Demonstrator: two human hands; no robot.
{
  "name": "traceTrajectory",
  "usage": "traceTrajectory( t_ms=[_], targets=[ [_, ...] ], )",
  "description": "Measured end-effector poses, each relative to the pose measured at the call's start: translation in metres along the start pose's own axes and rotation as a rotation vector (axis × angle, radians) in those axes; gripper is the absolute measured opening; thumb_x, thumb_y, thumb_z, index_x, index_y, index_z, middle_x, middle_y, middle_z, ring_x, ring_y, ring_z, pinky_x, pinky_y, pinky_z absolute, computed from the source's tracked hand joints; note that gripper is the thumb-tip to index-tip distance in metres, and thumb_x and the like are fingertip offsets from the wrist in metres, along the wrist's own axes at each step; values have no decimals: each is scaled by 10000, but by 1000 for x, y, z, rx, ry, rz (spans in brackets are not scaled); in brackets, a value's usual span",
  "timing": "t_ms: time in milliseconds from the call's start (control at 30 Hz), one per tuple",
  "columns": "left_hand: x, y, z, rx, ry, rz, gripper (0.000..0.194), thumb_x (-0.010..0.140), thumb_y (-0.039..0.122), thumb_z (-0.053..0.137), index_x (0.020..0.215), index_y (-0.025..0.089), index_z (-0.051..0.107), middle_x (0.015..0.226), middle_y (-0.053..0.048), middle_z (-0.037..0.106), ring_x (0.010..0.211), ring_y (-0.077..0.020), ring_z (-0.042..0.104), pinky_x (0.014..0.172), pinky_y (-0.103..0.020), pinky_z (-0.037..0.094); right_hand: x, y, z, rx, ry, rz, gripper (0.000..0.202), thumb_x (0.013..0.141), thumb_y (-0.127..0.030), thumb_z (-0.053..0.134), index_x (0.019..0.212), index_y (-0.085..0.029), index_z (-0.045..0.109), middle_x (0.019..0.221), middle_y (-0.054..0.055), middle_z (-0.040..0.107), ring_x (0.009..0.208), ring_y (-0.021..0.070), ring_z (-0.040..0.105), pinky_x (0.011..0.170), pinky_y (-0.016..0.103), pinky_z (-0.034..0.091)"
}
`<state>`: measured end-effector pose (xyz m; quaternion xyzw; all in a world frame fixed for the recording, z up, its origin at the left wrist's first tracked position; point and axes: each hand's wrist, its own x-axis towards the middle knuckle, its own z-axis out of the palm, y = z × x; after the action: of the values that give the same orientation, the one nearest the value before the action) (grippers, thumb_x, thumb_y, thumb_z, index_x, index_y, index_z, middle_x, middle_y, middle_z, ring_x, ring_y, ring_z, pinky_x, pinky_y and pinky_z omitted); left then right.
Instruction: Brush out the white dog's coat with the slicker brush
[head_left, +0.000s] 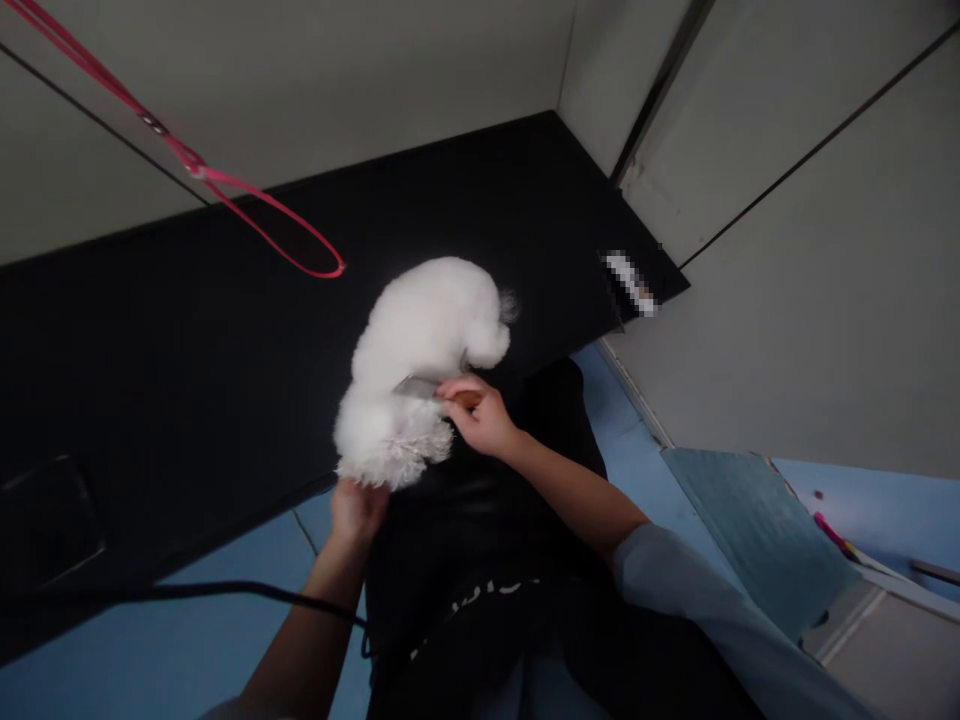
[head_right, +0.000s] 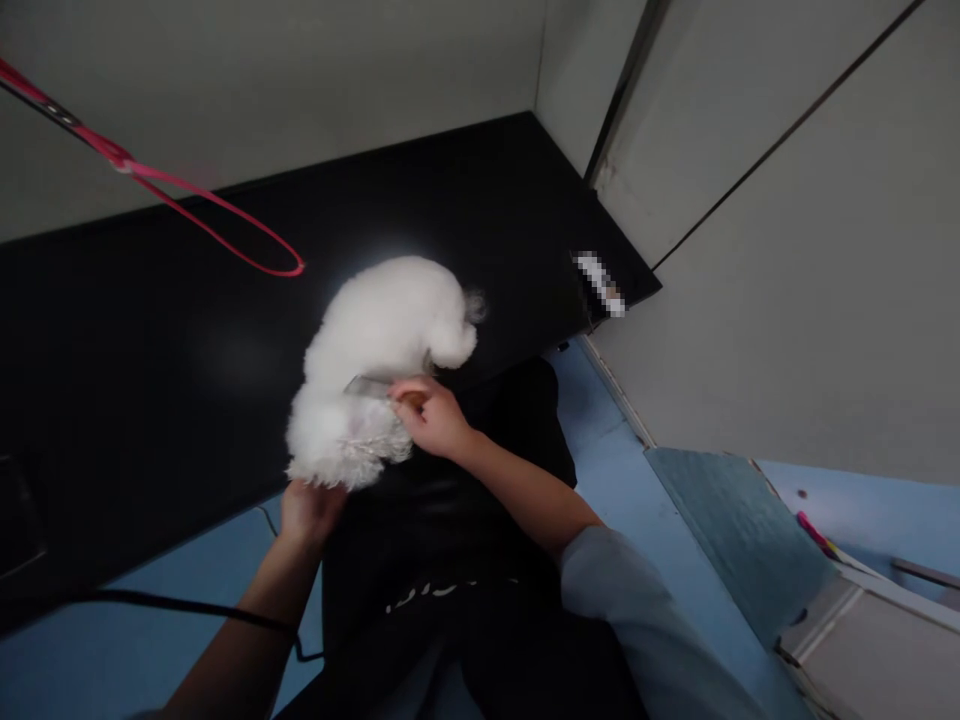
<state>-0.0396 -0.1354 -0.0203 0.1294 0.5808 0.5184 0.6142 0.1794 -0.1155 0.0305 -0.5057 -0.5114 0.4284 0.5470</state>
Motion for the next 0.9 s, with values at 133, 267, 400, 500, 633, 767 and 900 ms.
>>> traceTrajectory(
  t_ms=[133, 267, 400, 500, 633, 767, 900],
  targets=[
    [-3, 0, 1, 18, 19, 0, 188, 815, 276, 631, 970, 194, 700, 900, -63, 741, 892, -197, 705, 823, -278, 591, 1, -2, 0, -23, 12, 40, 61, 844, -269, 613, 869, -219, 635, 931, 48, 718, 921, 195, 696, 884, 357, 553],
    [-6, 2, 7, -8, -55, 15, 239, 815, 312, 646, 1021, 202, 696, 988, -73, 742, 1017, -229, 683, 935, -350, 564, 1, -5, 0, -18, -41, 27, 40, 838, -255, 635, 860, -223, 632, 968, 48, 723, 983, 198, 692, 927, 358, 539],
    [-8, 4, 14, -13, -120, 42, 266, 826, 346, 654, 1055, 215, 692, 1067, -83, 732, 1125, -243, 648, 1008, -382, 527, -1, -10, 3, -52, 43, 146, 71, 852, -269, 613, 886, -208, 625, 911, 40, 703, 881, 180, 686, 816, 317, 551],
    [-9, 2, 16, -12, -155, 81, 271, 840, 352, 643, 1059, 200, 689, 1107, -93, 722, 1153, -242, 636, 1041, -394, 502, -4, -15, 7, -53, 81, 150, 78, 856, -280, 616, 896, -214, 609, 938, 36, 701, 910, 181, 677, 829, 308, 546],
    [-9, -3, 14, -18, -152, 131, 249, 848, 329, 636, 1050, 191, 685, 1137, -90, 715, 1181, -228, 621, 1078, -386, 470, -4, -20, 7, -64, 64, 262, 88, 841, -276, 615, 884, -216, 566, 819, 3, 669, 765, 168, 655, 758, 301, 540],
    [-10, -3, 16, -34, -171, 120, 223, 822, 305, 658, 1004, 180, 685, 1109, -99, 719, 1176, -234, 620, 1094, -373, 457, -5, -23, 9, -28, 144, 233, 139, 852, -331, 589, 916, -218, 542, 858, 8, 655, 796, 168, 652, 774, 298, 527],
    [-13, 1, 21, -60, -162, 111, 187, 811, 284, 666, 971, 187, 673, 1077, -97, 724, 1144, -246, 637, 1071, -391, 481, -13, -22, 13, -20, 103, 321, 182, 794, -334, 636, 887, -218, 530, 788, -12, 624, 733, 163, 624, 720, 290, 521]
  ],
)
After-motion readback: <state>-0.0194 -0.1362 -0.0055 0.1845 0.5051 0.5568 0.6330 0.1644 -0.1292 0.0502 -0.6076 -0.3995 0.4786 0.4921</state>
